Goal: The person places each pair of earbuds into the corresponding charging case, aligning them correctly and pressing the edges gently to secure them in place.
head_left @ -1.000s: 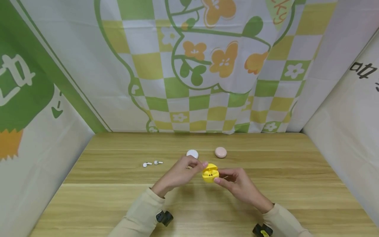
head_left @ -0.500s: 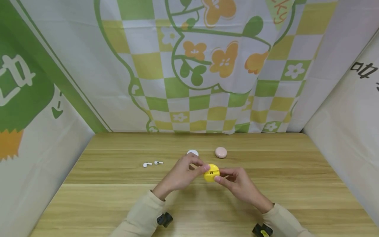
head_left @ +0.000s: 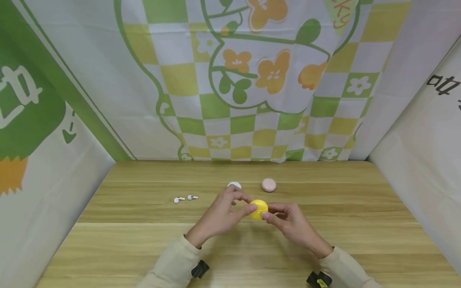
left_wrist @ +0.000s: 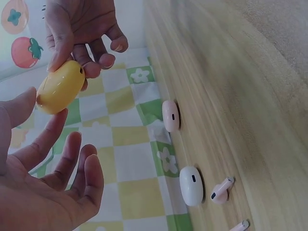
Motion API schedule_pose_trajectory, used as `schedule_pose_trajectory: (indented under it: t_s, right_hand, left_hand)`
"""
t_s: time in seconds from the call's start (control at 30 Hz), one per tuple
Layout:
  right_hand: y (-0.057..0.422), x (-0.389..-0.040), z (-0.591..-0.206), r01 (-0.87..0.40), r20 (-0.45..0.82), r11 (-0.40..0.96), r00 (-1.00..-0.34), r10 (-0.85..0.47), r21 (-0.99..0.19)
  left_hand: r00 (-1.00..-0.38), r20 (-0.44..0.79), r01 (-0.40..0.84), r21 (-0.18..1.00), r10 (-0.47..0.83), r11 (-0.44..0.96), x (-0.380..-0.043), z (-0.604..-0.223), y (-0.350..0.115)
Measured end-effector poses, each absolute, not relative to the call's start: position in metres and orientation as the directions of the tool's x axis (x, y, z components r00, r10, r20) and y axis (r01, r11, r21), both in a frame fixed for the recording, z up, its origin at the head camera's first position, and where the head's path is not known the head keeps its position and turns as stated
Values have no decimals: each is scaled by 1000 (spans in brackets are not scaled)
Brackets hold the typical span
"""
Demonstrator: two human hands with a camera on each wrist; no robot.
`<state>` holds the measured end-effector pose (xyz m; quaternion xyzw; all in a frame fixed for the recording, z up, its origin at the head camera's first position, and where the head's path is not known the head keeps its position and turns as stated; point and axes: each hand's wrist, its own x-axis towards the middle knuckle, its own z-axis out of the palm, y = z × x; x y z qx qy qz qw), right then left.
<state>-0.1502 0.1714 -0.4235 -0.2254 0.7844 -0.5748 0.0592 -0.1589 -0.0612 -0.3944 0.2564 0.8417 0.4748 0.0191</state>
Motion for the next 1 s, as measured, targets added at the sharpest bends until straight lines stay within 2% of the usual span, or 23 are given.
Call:
schedule_pose_trajectory:
  t_s: [0.37, 0.67, 0.83, 1.0]
  right_hand:
    - [170, -151, -423, -294, 180, 231, -893, -412, -928]
    - [168, -151, -420, -333, 205, 287, -894, -398, -898]
    - [169, -151, -418, -444, 300, 353, -869, -393, -824]
    - [170, -153, -418, -634, 467, 411, -767, -440, -656]
  left_hand:
    - [-877, 197, 380, 842, 437, 383, -155, -402, -60]
    - [-884, 182, 351, 867, 430, 353, -156, -404, -60]
    - [-888, 163, 327, 881, 429, 341, -157, -405, -60]
    - [-890, 146, 314, 883, 432, 348, -158, -406, -60]
